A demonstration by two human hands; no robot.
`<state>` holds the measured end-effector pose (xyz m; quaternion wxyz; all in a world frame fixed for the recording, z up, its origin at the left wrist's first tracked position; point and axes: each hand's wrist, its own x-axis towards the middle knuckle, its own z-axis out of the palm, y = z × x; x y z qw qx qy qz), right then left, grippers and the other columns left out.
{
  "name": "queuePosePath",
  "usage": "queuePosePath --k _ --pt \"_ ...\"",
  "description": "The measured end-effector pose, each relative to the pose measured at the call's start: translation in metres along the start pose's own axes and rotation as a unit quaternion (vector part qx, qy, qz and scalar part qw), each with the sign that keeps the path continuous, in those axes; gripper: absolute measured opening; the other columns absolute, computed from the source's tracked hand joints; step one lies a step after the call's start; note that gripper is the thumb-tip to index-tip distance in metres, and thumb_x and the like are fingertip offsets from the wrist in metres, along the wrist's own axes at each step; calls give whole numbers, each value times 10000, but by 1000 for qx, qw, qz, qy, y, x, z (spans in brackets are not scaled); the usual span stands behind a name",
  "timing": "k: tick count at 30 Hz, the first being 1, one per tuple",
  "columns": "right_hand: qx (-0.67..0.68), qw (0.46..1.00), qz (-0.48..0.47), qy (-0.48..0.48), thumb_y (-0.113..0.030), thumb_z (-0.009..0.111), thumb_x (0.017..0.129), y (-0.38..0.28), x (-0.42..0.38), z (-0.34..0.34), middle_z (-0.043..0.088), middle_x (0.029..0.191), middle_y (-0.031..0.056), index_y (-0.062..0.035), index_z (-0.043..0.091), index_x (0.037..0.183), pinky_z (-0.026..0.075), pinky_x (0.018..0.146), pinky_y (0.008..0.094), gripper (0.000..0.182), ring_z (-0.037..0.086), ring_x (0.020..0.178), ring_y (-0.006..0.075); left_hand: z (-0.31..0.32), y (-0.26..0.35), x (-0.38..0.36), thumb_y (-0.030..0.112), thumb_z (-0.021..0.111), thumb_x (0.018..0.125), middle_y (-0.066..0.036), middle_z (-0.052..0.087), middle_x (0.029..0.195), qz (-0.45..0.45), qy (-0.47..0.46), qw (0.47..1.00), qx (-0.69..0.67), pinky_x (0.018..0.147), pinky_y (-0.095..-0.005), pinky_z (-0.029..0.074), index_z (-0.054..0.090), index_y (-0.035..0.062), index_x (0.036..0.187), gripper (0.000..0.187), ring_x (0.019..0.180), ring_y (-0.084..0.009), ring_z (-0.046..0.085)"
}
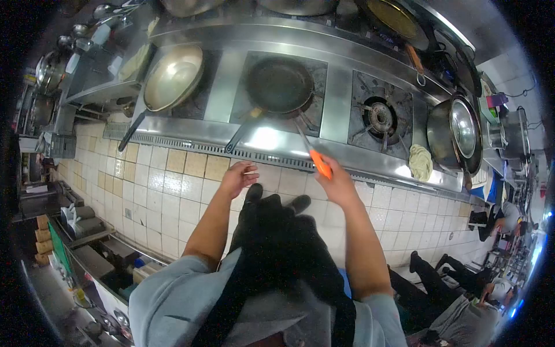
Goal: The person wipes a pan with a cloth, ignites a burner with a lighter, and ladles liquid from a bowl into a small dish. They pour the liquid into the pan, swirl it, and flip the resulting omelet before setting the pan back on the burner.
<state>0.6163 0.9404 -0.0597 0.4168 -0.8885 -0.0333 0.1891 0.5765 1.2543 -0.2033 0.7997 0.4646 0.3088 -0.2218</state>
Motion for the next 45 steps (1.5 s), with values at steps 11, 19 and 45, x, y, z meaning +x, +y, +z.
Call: queuePosePath --k 11,19,45 --pt "-39 989 134 50 -399 595 822 -41 86 47 619 1092 187 -52 557 1178 441 888 366 498 583 1039 318 -29 55 -13 286 485 939 -136 602 1067 48 -34 998 26 744 -370 523 472 47 1162 328 867 -267 631" --pt "104 969 155 165 -270 658 830 -4 -50 90 626 1045 160 -17 521 1195 448 863 328 465 600 976 254 2 2 70 299 631 867 -105 582 1075 -65 -89 967 231 663 -332 517 448 72 1248 480 827 -233 641" --pt "208 953 166 145 -257 588 850 -53 48 104 653 916 131 -47 541 1192 525 626 324 404 646 638 194 55 -14 61 338 529 913 -126 469 1314 -79 -287 955 8 1043 -455 333 393 45 1327 525 1216 -292 440"
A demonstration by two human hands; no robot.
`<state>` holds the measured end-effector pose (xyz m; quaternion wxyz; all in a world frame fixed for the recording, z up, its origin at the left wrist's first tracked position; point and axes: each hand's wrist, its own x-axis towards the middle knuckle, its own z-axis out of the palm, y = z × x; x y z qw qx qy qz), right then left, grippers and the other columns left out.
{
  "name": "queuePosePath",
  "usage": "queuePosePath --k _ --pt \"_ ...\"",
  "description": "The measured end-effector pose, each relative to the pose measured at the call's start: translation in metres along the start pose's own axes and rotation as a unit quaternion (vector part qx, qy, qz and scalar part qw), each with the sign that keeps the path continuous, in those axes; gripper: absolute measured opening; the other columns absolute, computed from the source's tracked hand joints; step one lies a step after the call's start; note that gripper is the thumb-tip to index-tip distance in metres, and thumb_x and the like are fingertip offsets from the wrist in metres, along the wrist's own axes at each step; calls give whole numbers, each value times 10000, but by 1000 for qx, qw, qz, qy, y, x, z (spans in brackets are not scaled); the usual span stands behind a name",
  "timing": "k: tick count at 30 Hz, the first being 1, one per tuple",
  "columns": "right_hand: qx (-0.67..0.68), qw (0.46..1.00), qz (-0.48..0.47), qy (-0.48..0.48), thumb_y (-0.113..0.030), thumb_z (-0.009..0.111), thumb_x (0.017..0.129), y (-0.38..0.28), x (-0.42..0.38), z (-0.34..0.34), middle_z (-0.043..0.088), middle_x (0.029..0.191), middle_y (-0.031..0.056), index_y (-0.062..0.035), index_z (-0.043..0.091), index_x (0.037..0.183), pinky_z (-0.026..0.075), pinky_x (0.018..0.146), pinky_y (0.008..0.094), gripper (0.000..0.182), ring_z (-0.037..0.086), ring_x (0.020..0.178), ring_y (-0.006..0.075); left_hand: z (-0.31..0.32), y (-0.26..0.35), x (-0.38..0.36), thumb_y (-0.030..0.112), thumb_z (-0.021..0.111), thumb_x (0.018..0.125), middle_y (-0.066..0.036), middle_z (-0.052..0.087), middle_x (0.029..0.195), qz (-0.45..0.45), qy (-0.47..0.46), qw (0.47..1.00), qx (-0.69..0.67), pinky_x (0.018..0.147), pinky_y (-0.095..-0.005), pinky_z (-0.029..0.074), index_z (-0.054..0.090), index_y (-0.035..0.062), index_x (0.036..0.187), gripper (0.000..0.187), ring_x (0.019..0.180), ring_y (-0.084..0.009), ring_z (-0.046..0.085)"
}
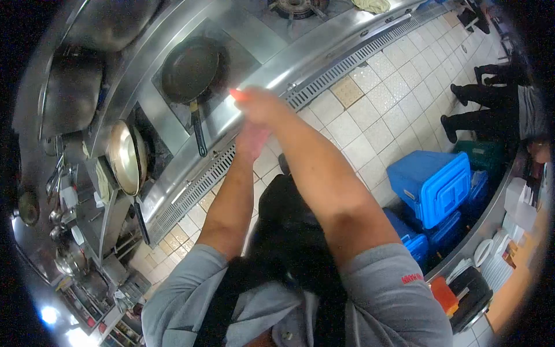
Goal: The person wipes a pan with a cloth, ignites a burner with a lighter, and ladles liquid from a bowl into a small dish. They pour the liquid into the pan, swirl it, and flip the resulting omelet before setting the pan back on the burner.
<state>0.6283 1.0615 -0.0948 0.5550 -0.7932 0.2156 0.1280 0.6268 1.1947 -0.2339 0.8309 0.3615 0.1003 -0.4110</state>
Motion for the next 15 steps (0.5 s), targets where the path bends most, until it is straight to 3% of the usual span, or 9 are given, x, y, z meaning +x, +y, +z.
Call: queuePosePath --k 1,3,6,9,10,12,13,14,15 --pt "3 1000 2 2 -257 588 850 -1 6 0 653 916 131 -47 541 1192 525 626 324 404 646 638 194 -20 -6 8 338 529 913 -126 469 1314 -4 0 1000 3 1043 -455 333 393 45 1327 525 1216 -292 440" --pt "-36 998 47 -24 -394 486 873 -4 12 -1 563 1170 215 -7 597 1073 447 893 421 449 539 1082 368 -55 -15 18 366 572 901 -105 510 1250 94 -142 967 189 1014 -441 378 403 44 1312 549 1169 -281 482" --pt "-84 996 -23 22 -411 478 878 -9 1 -3 582 1129 216 -20 606 1056 455 858 433 448 551 1051 382 -47 -14 19 362 567 906 -98 522 1226 28 -51 989 138 992 -429 400 414 42 1299 529 1131 -272 505" --pt "-53 997 7 62 -398 461 892 6 9 5 588 1115 210 -43 611 1058 460 830 452 420 565 1014 381 -24 -4 12 357 560 914 -89 540 1190 -70 90 991 65 959 -412 434 432 39 1279 500 1074 -258 541" --pt "-49 997 10 63 -398 461 892 15 8 7 588 1115 210 -43 611 1058 460 830 452 420 565 1014 381 -32 -7 15 357 560 914 -89 540 1190 -74 90 991 69 959 -412 434 432 39 1279 500 1074 -258 541" --pt "9 998 -66 2 -239 607 840 29 -5 -2 653 953 112 -37 553 1153 521 695 339 377 642 748 173 -60 -18 28 349 562 916 -100 550 1164 -32 52 995 76 905 -391 465 468 12 1230 470 1046 -245 553" --pt "87 996 -36 -7 -228 614 842 34 -22 -9 646 957 111 -43 546 1172 500 739 322 384 629 791 167 -73 -23 33 349 562 916 -100 550 1164 -35 51 995 78 905 -391 465 468 12 1230 470 1046 -245 553" --pt "162 987 -6 -16 -216 621 845 33 -51 -18 639 961 111 -49 540 1192 479 783 305 393 615 834 160 -85 -27 38 319 566 916 -113 557 1150 35 28 981 187 878 -378 473 484 -7 1201 441 1029 -241 559" --pt "128 991 -24 28 -217 618 855 47 -70 -18 635 943 91 -54 531 1205 460 806 292 395 602 857 158 -81 -27 36 289 571 915 -126 563 1136 104 6 950 293 852 -366 482 500 -26 1172 412 1013 -236 565"
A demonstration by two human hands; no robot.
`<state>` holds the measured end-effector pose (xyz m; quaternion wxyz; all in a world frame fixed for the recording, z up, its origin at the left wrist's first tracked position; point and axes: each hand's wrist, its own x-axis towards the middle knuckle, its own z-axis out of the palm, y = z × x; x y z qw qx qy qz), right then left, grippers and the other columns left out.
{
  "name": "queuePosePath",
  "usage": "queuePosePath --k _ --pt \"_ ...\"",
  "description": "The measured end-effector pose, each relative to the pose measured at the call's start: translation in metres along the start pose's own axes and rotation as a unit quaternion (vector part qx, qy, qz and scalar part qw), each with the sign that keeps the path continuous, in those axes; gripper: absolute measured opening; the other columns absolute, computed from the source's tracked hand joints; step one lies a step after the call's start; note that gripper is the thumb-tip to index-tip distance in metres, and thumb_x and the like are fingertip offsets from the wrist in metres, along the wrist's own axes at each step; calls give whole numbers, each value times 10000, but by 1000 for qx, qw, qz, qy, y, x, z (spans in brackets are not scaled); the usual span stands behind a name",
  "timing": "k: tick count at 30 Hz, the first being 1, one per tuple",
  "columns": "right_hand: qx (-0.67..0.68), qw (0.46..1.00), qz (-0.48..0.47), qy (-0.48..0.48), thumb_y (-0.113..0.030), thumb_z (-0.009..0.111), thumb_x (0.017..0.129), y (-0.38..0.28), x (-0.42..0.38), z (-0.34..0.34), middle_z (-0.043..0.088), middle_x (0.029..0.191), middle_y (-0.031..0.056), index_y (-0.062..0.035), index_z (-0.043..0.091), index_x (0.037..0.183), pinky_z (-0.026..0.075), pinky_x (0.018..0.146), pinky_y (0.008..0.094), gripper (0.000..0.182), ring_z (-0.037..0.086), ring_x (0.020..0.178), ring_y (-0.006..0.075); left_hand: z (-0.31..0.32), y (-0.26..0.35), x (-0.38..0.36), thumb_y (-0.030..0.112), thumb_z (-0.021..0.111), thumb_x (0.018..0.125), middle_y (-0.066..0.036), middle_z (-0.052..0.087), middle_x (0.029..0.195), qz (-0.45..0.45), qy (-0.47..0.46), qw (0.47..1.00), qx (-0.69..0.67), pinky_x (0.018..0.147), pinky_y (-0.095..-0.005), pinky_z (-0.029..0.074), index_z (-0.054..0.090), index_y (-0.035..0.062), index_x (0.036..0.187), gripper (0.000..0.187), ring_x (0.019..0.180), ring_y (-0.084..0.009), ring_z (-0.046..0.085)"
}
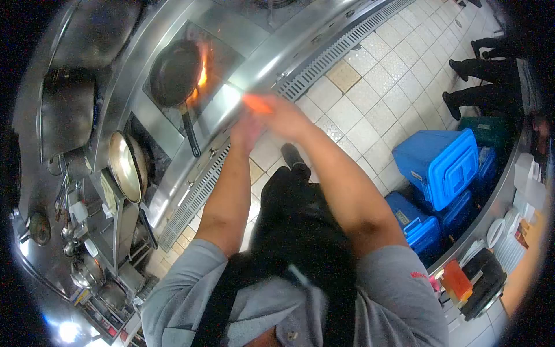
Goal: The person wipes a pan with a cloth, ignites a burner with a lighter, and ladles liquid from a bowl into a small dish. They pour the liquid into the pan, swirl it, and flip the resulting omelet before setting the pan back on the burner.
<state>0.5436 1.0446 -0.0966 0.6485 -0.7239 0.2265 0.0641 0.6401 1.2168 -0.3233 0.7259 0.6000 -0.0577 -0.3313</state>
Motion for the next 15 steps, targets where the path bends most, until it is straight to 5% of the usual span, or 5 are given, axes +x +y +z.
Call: queuePosePath --k 3,5,10,13,15 --pt "37 997 -34 50 -228 617 876 70 -60 -14 595 854 15 -86 528 1209 450 695 249 373 547 739 107 27 36 7 258 554 915 -148 601 1051 -236 200 946 -99 768 -351 503 514 -48 1136 380 917 -235 598" --pt "99 991 79 52 -241 621 876 95 -114 -32 599 1033 58 -55 550 1175 435 856 281 359 544 952 138 34 44 6 256 541 916 -153 612 995 -230 209 947 -81 736 -345 508 514 -53 1126 375 858 -243 604" --pt "89 951 246 163 -247 636 863 191 -238 -57 542 756 -12 -64 555 1164 377 569 244 362 443 640 77 32 36 9 326 623 852 -178 620 964 -186 225 956 30 608 -372 528 558 -83 1005 441 763 -268 647" --pt "86 915 324 225 -234 640 851 256 -301 -60 556 753 -4 -63 559 1158 390 579 234 360 473 653 81 35 44 1 274 510 926 -187 618 990 -144 125 900 392 724 -427 511 500 -41 1131 376 858 -312 618" --pt "28 912 330 241 -239 645 846 270 -335 -57 579 777 20 -55 564 1149 418 617 250 364 509 696 105 -7 3 14 305 508 937 -204 570 1104 -126 71 961 -236 836 -488 491 475 -36 1171 415 1000 -341 583"
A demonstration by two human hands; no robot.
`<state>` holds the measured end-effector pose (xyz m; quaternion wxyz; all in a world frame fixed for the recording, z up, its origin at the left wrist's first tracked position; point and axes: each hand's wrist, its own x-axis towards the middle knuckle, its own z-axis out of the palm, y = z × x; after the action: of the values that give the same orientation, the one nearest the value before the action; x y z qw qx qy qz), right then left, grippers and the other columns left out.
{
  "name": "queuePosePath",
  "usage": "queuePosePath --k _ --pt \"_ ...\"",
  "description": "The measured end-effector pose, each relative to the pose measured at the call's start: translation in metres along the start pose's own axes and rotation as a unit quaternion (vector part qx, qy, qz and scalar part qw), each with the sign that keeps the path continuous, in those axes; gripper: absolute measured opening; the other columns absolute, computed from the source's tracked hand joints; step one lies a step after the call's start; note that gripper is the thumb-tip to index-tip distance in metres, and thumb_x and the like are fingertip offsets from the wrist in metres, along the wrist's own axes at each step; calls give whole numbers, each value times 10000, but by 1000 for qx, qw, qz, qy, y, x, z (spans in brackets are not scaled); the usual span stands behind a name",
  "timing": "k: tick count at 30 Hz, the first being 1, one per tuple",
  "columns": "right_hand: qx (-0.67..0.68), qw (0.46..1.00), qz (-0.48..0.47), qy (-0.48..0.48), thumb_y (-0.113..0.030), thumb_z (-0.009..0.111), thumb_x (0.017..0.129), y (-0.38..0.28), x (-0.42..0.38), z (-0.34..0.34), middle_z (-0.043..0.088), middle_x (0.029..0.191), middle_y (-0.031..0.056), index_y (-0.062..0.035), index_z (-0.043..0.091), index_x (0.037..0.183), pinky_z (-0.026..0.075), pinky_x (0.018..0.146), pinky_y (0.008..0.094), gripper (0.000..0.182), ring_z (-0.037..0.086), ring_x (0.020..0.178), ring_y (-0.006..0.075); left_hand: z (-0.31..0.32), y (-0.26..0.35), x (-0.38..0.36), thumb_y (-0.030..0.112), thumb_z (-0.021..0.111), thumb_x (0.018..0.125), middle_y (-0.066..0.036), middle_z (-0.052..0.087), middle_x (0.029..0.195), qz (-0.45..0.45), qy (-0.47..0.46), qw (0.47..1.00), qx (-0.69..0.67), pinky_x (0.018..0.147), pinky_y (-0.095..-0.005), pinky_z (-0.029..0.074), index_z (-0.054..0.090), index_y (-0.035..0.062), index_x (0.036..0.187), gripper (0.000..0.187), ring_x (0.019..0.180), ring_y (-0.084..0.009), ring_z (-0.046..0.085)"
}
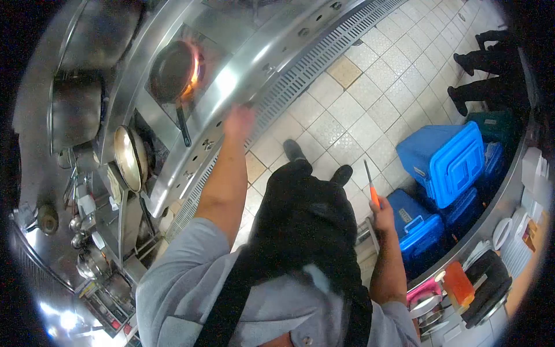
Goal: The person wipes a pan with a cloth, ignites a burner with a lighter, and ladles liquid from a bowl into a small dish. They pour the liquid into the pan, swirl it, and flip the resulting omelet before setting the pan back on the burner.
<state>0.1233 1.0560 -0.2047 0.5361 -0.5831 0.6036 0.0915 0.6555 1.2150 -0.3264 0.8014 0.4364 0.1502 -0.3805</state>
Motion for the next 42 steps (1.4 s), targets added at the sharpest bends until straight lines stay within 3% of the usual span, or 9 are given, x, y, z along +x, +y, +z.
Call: queuePosePath --k 2,5,7,17,19,22,26,37,42 --pt "-50 998 -7 37 -244 649 840 35 -13 -9 603 801 44 -46 569 1139 446 656 266 368 545 740 129 3 1 -5 285 520 935 -209 545 1130 10 22 999 -32 879 -495 480 459 -46 1182 417 1039 -346 561" --pt "80 989 125 7 -284 661 822 116 -19 -15 637 917 107 -31 578 1125 472 765 321 403 586 856 187 17 3 -10 222 549 925 -220 521 1147 31 94 994 -57 935 -493 472 432 -68 1191 411 1076 -355 538" --pt "-55 994 91 8 -277 630 843 179 -13 -18 538 691 24 -38 572 1137 385 474 271 384 473 538 106 30 6 -18 180 567 917 -226 521 1137 45 144 987 -47 949 -484 473 423 -81 1190 404 1073 -359 539" --pt "-22 986 167 2 -271 647 841 88 -55 -20 630 901 83 -13 591 1118 471 773 316 383 575 832 181 40 5 -19 111 589 898 -223 546 1078 79 183 980 -13 855 -436 535 436 -106 1162 374 993 -346 580" --pt "46 998 34 36 -253 657 846 120 -39 -9 526 677 13 -52 567 1105 357 434 258 341 465 510 100 42 5 -21 102 596 893 -212 557 1058 83 193 978 -15 815 -424 553 450 -99 1148 356 955 -335 595" --pt "77 989 125 14 -249 654 846 87 -45 -11 499 637 1 -59 561 1105 319 383 266 334 423 454 92 42 4 -21 86 603 885 -192 574 1024 99 182 978 3 742 -398 569 485 -84 1102 300 881 -309 613" --pt "149 985 86 14 -252 649 848 124 -29 -1 497 624 1 -62 563 1103 316 376 269 329 415 439 101 51 5 -24 74 605 880 -177 576 991 107 196 975 13 729 -390 567 506 -68 1062 251 865 -296 612" --pt "75 981 176 -4 -280 647 842 106 -50 -6 495 632 -3 -89 544 1157 357 402 265 382 445 479 101 48 5 -20 51 593 878 -187 565 936 105 214 971 18 750 -421 561 491 -89 1056 248 835 -294 594" --pt "72 988 135 22 -254 641 844 140 -39 -1 507 661 -9 -84 531 1182 361 427 257 394 449 508 99 38 7 -22 96 579 895 -183 543 1078 85 132 988 -2 804 -409 519 488 -66 1144 311 990 -275 552"
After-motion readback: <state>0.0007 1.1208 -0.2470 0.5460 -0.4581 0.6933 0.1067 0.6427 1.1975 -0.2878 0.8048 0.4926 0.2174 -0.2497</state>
